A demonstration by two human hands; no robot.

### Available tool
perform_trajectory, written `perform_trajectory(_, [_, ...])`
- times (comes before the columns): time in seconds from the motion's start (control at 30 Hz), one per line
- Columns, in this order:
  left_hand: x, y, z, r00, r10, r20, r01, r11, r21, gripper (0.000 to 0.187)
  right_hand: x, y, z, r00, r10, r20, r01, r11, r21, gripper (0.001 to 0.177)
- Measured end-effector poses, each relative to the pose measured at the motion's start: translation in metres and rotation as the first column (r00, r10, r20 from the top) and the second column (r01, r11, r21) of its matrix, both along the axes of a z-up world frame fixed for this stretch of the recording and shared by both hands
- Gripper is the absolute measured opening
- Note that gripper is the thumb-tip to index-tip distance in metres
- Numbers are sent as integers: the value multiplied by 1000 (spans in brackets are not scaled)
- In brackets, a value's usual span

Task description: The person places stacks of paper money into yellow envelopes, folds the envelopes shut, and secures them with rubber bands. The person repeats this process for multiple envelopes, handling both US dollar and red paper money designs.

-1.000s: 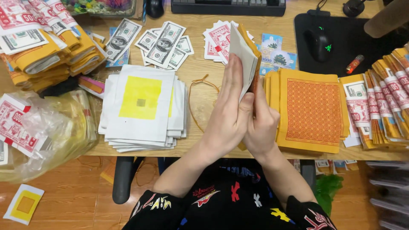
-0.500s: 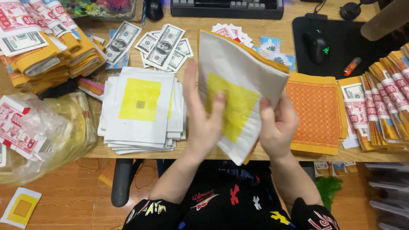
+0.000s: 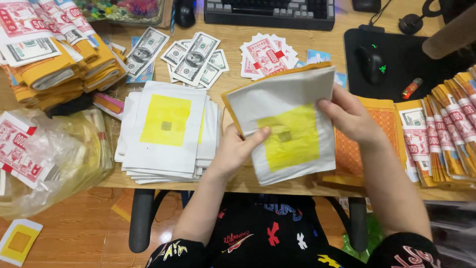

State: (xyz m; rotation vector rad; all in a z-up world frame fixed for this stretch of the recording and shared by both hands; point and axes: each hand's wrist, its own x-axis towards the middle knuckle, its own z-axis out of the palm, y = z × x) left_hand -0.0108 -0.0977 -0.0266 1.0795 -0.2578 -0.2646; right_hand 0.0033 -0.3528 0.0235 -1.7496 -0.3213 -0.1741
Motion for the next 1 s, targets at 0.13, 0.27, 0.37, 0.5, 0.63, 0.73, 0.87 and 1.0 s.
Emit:
perform_trajectory(0.13, [-9,6,25,996,27,-79,-2,955,296,33,31,-35,68,982,-11,-187,-43,959,-281,40])
perform_trajectory(0.27, [-8,12,13,996,50,78,-69,960,271,32,88,-149,-4,871,-391,297,491,664,-565,28])
perform_trajectory(0.37, [-14,14,20,991,18,129,-42,981,190,36,98,-169,-34,776,-617,134,456,402,-794,58])
perform_trajectory(0.5, [-16,11,19,983,-92,157,39,950,311,31,104,-172,-65,755,-643,126,447,365,-817,63])
perform_trajectory(0.63, [-16,3,17,983,-117,143,68,949,307,34,106,-172,-72,796,-570,204,435,304,-848,64])
perform_trajectory(0.73, [-20,1,17,988,-142,64,116,946,301,36,104,-180,-81,733,-601,318,583,314,-750,59])
perform_trajectory(0.87, [-24,-1,20,986,-166,21,147,921,360,39,99,-188,-88,642,-659,392,639,177,-748,51])
perform_trajectory(1.0, [-27,-4,17,979,-196,61,159,913,377,37,102,-193,-97,655,-693,301,538,148,-830,54])
